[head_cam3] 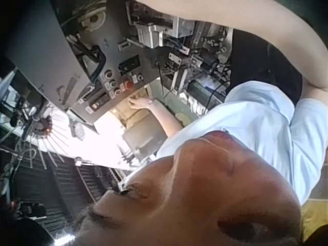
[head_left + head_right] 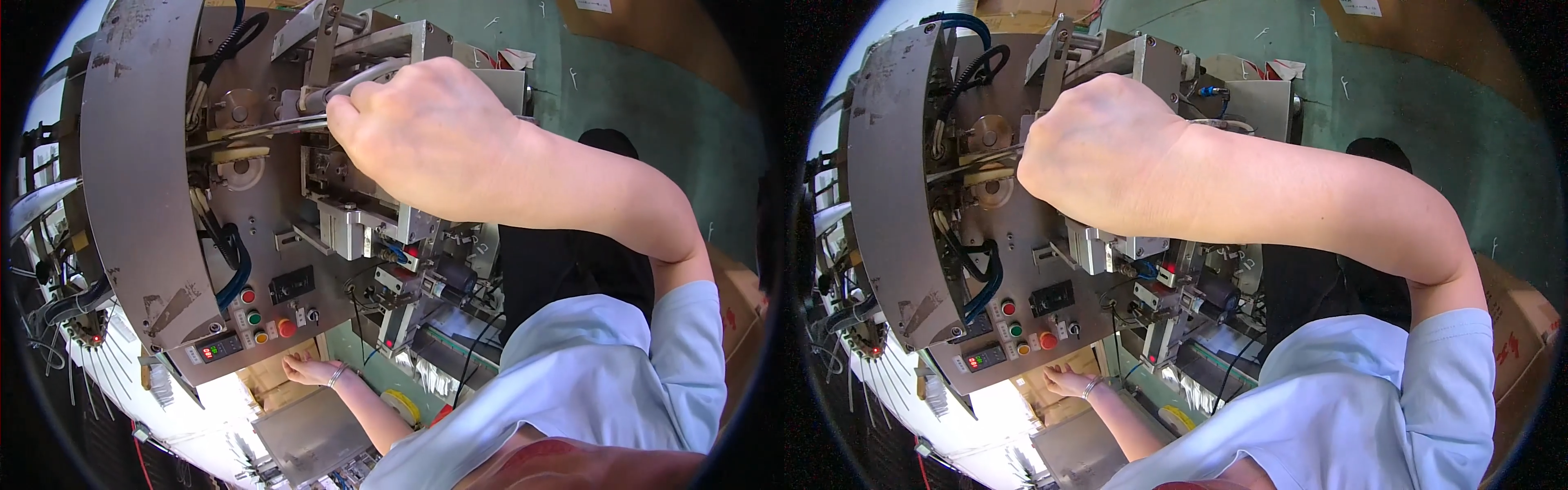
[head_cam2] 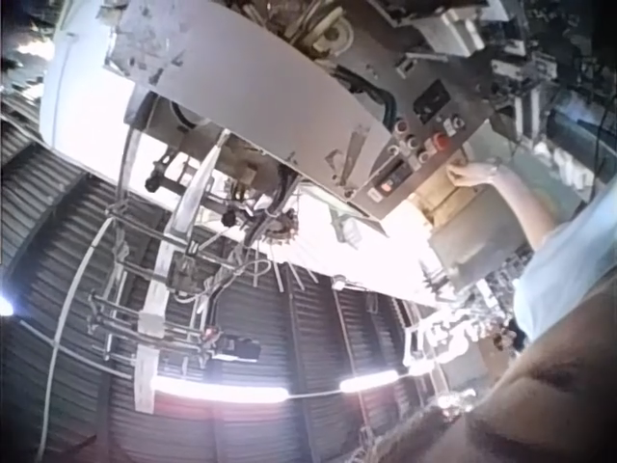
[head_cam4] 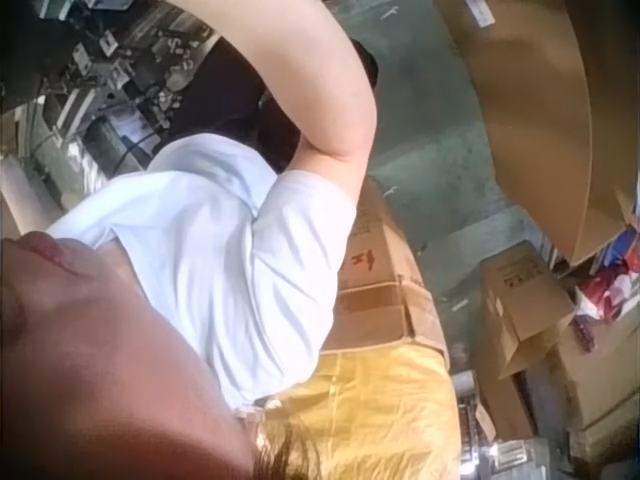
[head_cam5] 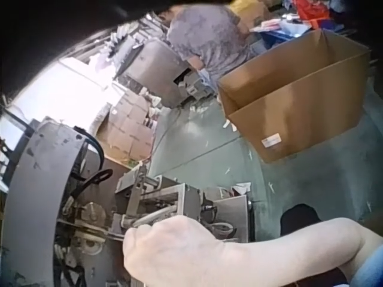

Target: Operating machinery and packaging small components in a factory setting.

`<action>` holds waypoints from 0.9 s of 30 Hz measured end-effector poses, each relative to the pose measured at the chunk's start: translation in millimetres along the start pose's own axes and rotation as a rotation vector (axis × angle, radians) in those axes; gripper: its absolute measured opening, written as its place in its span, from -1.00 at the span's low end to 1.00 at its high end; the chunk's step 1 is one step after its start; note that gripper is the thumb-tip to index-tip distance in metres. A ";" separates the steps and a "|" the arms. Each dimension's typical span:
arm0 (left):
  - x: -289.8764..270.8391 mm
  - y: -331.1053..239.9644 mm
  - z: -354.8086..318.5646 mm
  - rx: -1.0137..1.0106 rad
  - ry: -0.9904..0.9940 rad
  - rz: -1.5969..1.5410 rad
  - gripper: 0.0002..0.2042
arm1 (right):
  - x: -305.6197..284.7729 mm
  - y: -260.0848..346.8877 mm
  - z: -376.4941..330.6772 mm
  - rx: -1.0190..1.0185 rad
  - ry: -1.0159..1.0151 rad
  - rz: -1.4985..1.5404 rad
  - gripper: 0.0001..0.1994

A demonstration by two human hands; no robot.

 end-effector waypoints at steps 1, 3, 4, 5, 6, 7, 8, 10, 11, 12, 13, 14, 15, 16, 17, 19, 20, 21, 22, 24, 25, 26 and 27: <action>0.3 -0.7 -0.1 0.001 0.004 -0.002 -0.70 | -1.2 -1.2 0.5 0.001 0.003 -0.005 -0.88; 1.8 -5.4 2.9 0.017 -0.006 0.005 -0.69 | -1.4 -2.5 1.1 -0.005 -0.008 -0.025 -0.88; 1.6 -8.0 5.0 0.032 -0.018 0.016 -0.68 | 0.0 -2.5 0.9 -0.011 -0.015 -0.041 -0.89; 2.0 -12.1 6.0 0.047 -0.032 0.027 -0.67 | 0.7 -3.0 0.9 -0.019 -0.022 -0.058 -0.89; 6.1 -19.1 6.8 0.084 -0.009 0.018 -0.64 | 0.2 -4.7 0.8 -0.029 -0.020 -0.050 -0.89; 7.4 -26.3 8.4 0.119 -0.004 0.016 -0.61 | 1.1 -6.5 0.6 -0.002 -0.014 -0.027 -0.88; 10.7 -27.6 16.0 0.109 0.006 0.007 -0.60 | 2.6 -7.0 -1.1 0.021 -0.005 0.004 -0.87; 18.8 -29.0 34.4 0.112 0.031 -0.096 -0.65 | 1.1 -6.4 -7.2 0.074 -0.056 0.064 -0.85; 22.5 -24.7 46.5 0.130 0.047 -0.193 -0.70 | -3.4 -7.7 -13.1 0.108 -0.118 0.093 -0.82; 23.7 -13.7 66.5 0.117 0.134 -0.062 -0.65 | -9.9 -8.0 -18.7 0.163 -0.107 0.146 -0.80; 24.2 -5.2 77.7 0.083 0.159 -0.151 -0.65 | -19.2 -7.8 -25.8 0.220 -0.091 0.196 -0.78; 28.0 -4.0 82.9 0.056 0.190 -0.244 -0.65 | -25.0 -8.3 -34.0 0.278 -0.095 0.267 -0.77; 25.8 -3.4 88.6 0.027 0.205 -0.275 -0.67 | -28.6 -9.2 -43.7 0.339 -0.093 0.339 -0.77; 32.2 -4.7 86.8 -0.007 0.251 -0.320 -0.68 | -35.2 -13.9 -56.8 0.385 -0.087 0.380 -0.76; 24.3 -1.5 90.3 0.002 0.220 -0.313 -0.68 | -38.3 -19.5 -71.6 0.434 -0.080 0.428 -0.76; 31.6 -0.2 89.8 0.082 0.277 -0.295 -0.66 | -54.9 -31.2 -103.6 0.397 -0.103 0.411 -0.75; 34.4 2.5 90.3 0.119 0.309 -0.290 -0.64 | -56.5 -36.2 -124.9 0.409 -0.097 0.363 -0.75; 41.7 6.4 87.2 0.117 0.333 -0.307 -0.64 | -53.4 -49.1 -148.8 0.440 -0.102 0.298 -0.75; 37.9 10.4 90.0 0.174 0.308 -0.271 -0.60 | -46.6 -56.1 -164.6 0.440 -0.106 0.327 -0.76; 28.2 16.7 105.8 0.235 0.290 -0.171 -0.55 | -41.1 -64.6 -191.2 0.459 -0.126 0.323 -0.77; 27.6 21.7 113.7 0.241 0.293 -0.105 -0.53 | -38.3 -68.5 -205.4 0.530 -0.060 0.344 -0.79; 33.3 17.6 106.1 0.240 0.325 -0.117 -0.53 | -34.4 -70.2 -222.2 0.603 0.010 0.371 -0.80; 32.6 8.4 96.0 0.176 0.257 -0.127 -0.53 | -35.0 -72.0 -237.1 0.620 0.001 0.351 -0.80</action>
Point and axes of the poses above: each hand's wrist, its own z-axis towards the middle knuckle, its own x-axis out of the palm, y = z × x, the point moved 4 cm from there along z, towards the middle knuckle, and after that the axes turned 9 degrees about -y, right-handed, at the moved point
